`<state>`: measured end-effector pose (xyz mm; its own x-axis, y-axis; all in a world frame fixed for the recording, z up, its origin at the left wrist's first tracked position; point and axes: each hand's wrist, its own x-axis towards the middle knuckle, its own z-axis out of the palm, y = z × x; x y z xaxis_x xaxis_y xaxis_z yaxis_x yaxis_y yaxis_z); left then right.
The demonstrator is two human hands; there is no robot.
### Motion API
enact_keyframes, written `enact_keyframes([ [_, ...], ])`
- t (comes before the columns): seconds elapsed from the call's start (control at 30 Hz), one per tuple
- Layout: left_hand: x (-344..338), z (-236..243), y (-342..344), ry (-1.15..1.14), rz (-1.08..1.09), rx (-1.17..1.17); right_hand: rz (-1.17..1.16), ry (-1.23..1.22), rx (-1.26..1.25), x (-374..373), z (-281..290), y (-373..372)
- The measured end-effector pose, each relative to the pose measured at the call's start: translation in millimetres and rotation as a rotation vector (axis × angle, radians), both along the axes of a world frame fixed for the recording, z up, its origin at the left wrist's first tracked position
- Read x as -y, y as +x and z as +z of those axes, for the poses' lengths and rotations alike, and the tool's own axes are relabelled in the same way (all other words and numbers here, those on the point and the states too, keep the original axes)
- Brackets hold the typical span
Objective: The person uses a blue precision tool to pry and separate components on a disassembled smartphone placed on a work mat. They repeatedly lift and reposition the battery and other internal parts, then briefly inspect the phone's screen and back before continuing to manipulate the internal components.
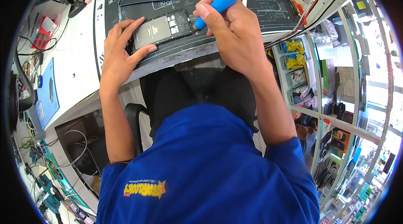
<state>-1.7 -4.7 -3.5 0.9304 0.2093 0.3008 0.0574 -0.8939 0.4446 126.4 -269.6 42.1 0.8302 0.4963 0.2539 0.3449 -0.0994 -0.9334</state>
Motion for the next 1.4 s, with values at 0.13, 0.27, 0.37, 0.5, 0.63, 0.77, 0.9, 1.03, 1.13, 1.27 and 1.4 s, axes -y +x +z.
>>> enact_keyframes([
  [0.13,-1.9,-4.2,0.7,0.014,0.0,0.032,0.045,0.123,0.046,-3.2,-18.2,13.8],
  [0.27,-2.0,-3.6,1.5,0.016,-0.004,0.037,0.012,0.01,0.103,-7.3,-24.3,19.7],
  [0.37,-2.2,-4.2,1.9,0.01,-0.002,0.039,0.033,-0.016,0.106,-11.0,-21.4,20.7],
  [0.5,-4.5,-5.9,2.9,0.012,-0.011,0.039,-0.045,-0.144,-0.038,-15.0,-10.8,13.9],
  [0.63,-6.1,-6.9,3.3,0.002,-0.017,0.026,0.007,-0.184,0.045,-19.4,2.0,10.8],
  [0.77,-5.5,-7.9,2.1,0.009,-0.019,0.033,0.041,-0.191,0.063,-15.5,9.1,8.9],
  [0.9,-6.4,-9.4,2.6,0.019,-0.023,0.051,0.067,-0.198,0.155,-22.3,0.3,15.0],
  [1.03,-6.7,-10.8,2.6,0.015,-0.026,0.06,0.108,-0.23,0.204,-21.2,-0.4,17.7],
  [1.13,-6.5,-11.2,3.0,0.007,-0.028,0.064,0.148,-0.254,0.223,-19.7,2.6,19.9],
  [1.27,-7.1,-9.6,1.5,0.007,-0.031,0.029,0.156,-0.258,0.214,-19.9,1.1,22.5],
  [1.4,-6.7,-9.0,1.0,-0.002,-0.03,0.017,0.103,-0.216,0.197,-21.2,-0.9,22.3],
])
